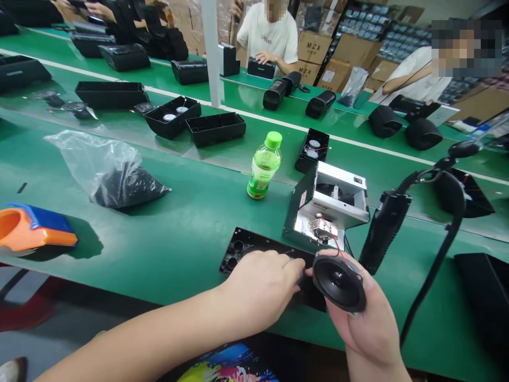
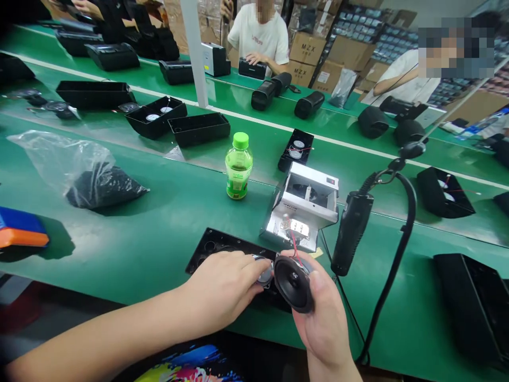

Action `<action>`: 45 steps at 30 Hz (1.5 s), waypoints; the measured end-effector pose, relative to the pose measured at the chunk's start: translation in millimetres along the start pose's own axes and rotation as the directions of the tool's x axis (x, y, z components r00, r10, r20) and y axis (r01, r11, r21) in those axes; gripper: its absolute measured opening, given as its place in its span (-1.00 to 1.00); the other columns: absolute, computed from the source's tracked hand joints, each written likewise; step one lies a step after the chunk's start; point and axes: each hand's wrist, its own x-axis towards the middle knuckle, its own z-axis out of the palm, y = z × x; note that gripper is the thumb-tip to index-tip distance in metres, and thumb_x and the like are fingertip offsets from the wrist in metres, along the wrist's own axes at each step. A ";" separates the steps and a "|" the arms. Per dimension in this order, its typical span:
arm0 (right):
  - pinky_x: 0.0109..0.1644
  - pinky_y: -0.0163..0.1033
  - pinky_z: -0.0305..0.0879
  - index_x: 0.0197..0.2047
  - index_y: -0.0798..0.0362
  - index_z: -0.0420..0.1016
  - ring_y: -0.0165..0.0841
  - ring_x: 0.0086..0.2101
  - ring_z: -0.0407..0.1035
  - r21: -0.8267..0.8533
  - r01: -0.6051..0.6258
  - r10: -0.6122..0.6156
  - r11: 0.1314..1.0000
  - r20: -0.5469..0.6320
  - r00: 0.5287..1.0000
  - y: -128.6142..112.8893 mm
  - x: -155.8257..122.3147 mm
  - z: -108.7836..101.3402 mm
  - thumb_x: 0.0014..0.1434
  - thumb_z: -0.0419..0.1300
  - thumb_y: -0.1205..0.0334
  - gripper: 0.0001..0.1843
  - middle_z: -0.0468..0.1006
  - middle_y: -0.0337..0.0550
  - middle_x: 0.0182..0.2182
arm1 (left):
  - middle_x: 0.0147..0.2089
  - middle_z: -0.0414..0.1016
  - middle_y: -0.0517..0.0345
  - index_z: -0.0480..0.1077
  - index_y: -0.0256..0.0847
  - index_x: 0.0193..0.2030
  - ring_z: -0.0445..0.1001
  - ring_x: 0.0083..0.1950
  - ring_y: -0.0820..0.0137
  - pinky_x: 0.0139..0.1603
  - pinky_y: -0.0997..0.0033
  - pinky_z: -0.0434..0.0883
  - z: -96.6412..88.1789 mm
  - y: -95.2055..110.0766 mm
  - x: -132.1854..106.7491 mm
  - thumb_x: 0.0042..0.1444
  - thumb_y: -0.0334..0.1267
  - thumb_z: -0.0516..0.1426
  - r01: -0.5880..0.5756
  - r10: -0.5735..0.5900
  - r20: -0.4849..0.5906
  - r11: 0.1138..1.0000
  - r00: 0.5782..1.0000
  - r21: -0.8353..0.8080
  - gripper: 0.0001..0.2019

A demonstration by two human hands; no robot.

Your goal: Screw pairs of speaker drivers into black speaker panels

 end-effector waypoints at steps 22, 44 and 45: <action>0.35 -0.33 0.55 0.37 -0.08 0.43 -0.37 0.26 0.55 -0.513 0.619 -0.226 0.595 0.632 0.742 -61.1 -0.1 42.9 0.54 0.33 -0.12 -0.51 0.58 -0.06 0.28 | 0.36 0.59 -0.02 0.42 0.09 0.49 0.62 0.26 0.13 0.26 0.16 0.54 -46.9 -35.4 -83.6 0.32 0.15 0.43 0.278 -0.039 0.281 -0.073 0.959 -0.958 -0.32; -0.16 -0.13 0.42 -0.11 -0.09 0.56 -0.32 -0.23 0.50 -0.838 0.391 0.097 0.380 0.457 0.884 -11.4 21.9 21.6 0.51 0.21 0.37 -0.83 0.63 -0.31 -0.20 | 0.02 0.78 0.16 0.59 -0.07 0.10 0.63 -0.06 0.13 -0.02 0.08 0.56 -48.6 -44.9 -35.1 -0.02 -0.25 0.65 0.141 -0.157 -0.134 0.982 0.978 -0.124 -0.43; -0.09 -0.09 0.46 -0.06 -0.10 0.57 -0.29 -0.16 0.50 -0.825 0.409 0.082 0.390 0.474 0.877 -9.5 20.4 17.6 0.54 0.18 0.36 -0.82 0.64 -0.28 -0.11 | 0.01 0.77 0.15 0.58 -0.10 0.08 0.64 -0.09 0.14 -0.08 0.10 0.56 -44.5 -44.3 -29.7 0.00 -0.24 0.65 0.138 -0.142 -0.086 0.989 0.986 -0.055 -0.45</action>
